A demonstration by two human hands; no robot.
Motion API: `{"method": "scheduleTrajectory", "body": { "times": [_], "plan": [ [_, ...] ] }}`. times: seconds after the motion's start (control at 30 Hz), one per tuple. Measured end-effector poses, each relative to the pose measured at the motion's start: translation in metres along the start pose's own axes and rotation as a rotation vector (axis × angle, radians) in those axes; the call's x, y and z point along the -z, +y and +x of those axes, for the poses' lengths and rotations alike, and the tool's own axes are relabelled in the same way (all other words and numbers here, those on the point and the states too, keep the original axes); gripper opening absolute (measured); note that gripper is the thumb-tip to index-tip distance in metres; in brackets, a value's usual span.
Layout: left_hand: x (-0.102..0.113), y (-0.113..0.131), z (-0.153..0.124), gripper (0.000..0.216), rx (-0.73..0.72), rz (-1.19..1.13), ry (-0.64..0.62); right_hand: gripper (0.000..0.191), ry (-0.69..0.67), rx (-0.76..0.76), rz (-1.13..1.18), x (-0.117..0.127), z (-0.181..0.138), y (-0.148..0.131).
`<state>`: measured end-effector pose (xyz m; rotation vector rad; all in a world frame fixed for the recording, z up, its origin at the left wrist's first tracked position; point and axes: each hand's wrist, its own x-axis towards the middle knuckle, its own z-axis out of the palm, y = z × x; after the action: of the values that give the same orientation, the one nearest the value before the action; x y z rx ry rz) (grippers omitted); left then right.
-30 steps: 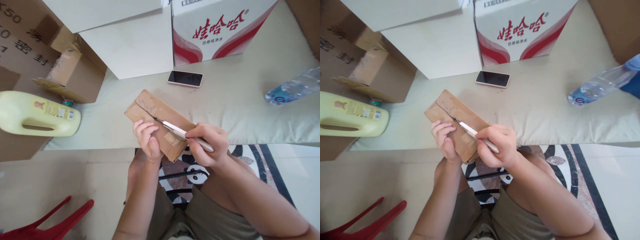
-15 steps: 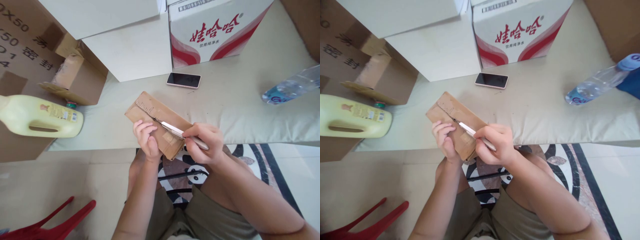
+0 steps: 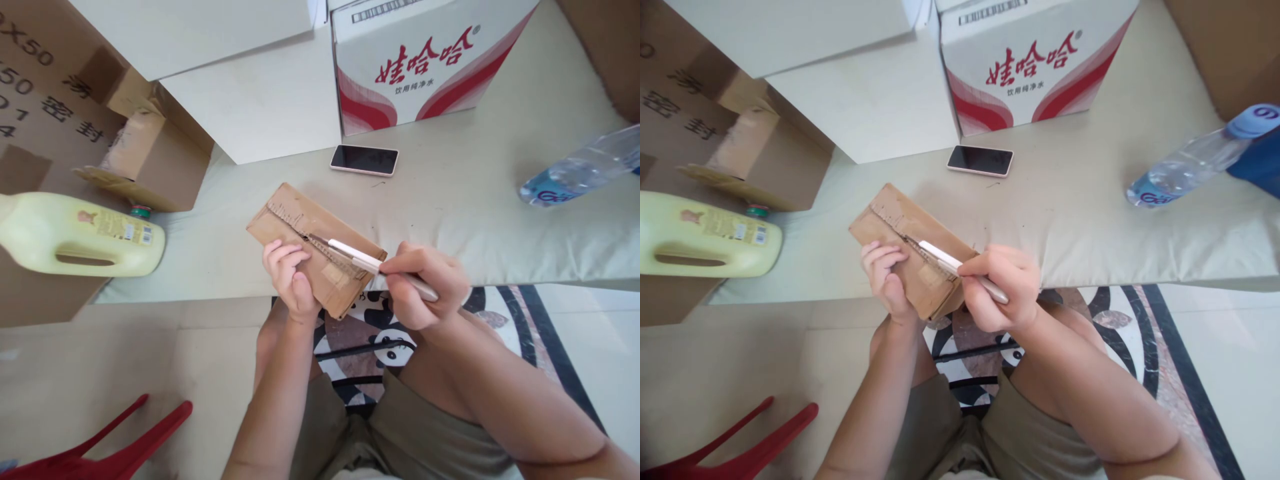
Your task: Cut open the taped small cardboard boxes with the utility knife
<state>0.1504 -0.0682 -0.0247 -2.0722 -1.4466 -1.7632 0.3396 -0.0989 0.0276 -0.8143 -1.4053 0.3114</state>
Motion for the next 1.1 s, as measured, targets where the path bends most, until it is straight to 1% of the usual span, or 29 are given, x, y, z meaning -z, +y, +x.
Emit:
{"method": "scheduleTrajectory", "body": {
  "times": [0.07, 0.1, 0.17, 0.27, 0.37, 0.43, 0.53, 0.7, 0.77, 0.83, 0.9, 0.97, 1.0, 1.03, 1.1],
  "plan": [
    [0.0, 0.0, 0.001, 0.047, 0.003, 0.011, 0.005, 0.013, 0.076, -0.017, -0.045, 0.001, -0.003, 0.004],
    [0.0, 0.001, 0.001, 0.047, -0.001, 0.013, 0.006, 0.012, 0.092, -0.032, -0.075, 0.001, -0.004, 0.007],
    [0.0, 0.001, 0.001, 0.046, -0.012, 0.009, 0.008, 0.011, 0.065, -0.097, -0.108, 0.002, -0.006, 0.014],
    [0.0, 0.001, 0.001, 0.042, -0.025, -0.007, 0.011, 0.014, -0.018, -0.231, -0.044, 0.003, -0.007, 0.026],
    [0.0, 0.002, 0.001, 0.04, -0.025, -0.018, 0.007, 0.02, -0.04, -0.345, 0.02, 0.004, -0.007, 0.037],
    [0.0, 0.002, 0.002, 0.038, -0.029, -0.019, 0.004, 0.022, -0.066, -0.418, 0.017, 0.003, -0.005, 0.044],
    [0.001, 0.001, 0.002, 0.038, -0.049, -0.024, 0.0, 0.024, -0.193, -0.479, -0.08, 0.002, 0.001, 0.056],
    [0.013, -0.004, -0.001, 0.038, -0.044, -0.032, 0.0, 0.032, -0.544, -0.456, -0.419, 0.002, 0.005, 0.07],
    [0.02, -0.005, -0.003, 0.039, -0.034, -0.027, 0.0, 0.036, -0.659, -0.473, -0.554, 0.001, 0.004, 0.071],
    [0.026, -0.004, -0.006, 0.038, -0.021, -0.032, -0.003, 0.039, -0.715, -0.505, -0.652, 0.0, 0.002, 0.07],
    [0.032, -0.004, -0.008, 0.035, -0.011, -0.047, -0.008, 0.04, -0.712, -0.547, -0.715, -0.002, 0.002, 0.068],
    [0.037, -0.005, -0.01, 0.033, -0.006, -0.064, -0.008, 0.039, -0.66, -0.579, -0.692, -0.003, 0.003, 0.065],
    [0.039, -0.007, -0.011, 0.031, -0.006, -0.069, -0.008, 0.037, -0.633, -0.594, -0.631, -0.004, 0.005, 0.062],
    [0.042, -0.008, -0.012, 0.03, -0.006, -0.072, -0.007, 0.036, -0.621, -0.616, -0.538, -0.004, 0.006, 0.06],
    [0.047, -0.012, -0.015, 0.029, 0.001, -0.071, -0.009, 0.036, -0.65, -0.682, -0.305, -0.005, 0.008, 0.055]
  ]
}}
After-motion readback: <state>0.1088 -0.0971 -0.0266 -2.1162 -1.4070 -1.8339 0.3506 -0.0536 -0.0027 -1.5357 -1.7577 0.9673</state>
